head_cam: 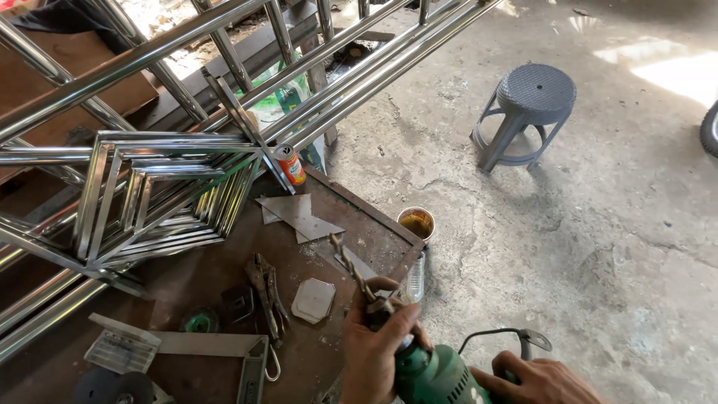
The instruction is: The person carries a plastic case of drill bits to a workbench, opens it and selects a bit. They insert the bit into a green electric drill, tighten the chuck, clamp a flat metal plate with locking pliers, and drill a hole into the plate.
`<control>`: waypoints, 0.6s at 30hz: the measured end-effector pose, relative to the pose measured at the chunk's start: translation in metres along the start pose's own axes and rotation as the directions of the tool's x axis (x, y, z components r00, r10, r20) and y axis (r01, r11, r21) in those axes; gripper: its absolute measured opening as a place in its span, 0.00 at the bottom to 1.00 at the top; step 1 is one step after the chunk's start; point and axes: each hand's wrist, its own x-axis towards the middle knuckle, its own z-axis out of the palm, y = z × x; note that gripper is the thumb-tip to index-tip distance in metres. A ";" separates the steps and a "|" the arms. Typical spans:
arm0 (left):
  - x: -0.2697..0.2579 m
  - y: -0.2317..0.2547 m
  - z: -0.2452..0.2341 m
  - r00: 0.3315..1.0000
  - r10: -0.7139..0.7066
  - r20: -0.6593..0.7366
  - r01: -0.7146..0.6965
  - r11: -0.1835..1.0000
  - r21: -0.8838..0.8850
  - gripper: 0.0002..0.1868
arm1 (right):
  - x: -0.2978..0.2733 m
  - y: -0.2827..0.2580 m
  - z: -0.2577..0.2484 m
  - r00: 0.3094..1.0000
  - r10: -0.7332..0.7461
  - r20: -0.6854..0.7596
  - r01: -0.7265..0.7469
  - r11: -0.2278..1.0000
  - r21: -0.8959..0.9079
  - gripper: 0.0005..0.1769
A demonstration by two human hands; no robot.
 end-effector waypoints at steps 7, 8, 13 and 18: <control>-0.011 0.007 0.027 0.998 0.011 0.069 -0.014 0.999 0.042 0.22 | -0.008 0.004 0.011 0.975 -0.029 -0.218 0.013 0.997 -0.072 0.21; -0.010 0.006 0.027 0.998 -0.002 0.064 0.001 1.000 0.011 0.22 | -0.010 0.011 0.020 0.991 0.064 -0.116 -0.070 0.996 -0.050 0.24; -0.011 0.011 0.032 0.999 -0.013 0.035 0.012 0.999 0.032 0.22 | -0.013 0.023 0.038 0.994 0.104 -0.038 -0.107 0.992 -0.067 0.30; -0.013 0.017 0.034 0.999 -0.040 -0.024 0.042 0.996 0.079 0.25 | -0.010 0.020 0.037 0.986 -0.004 -0.169 -0.010 0.996 -0.084 0.23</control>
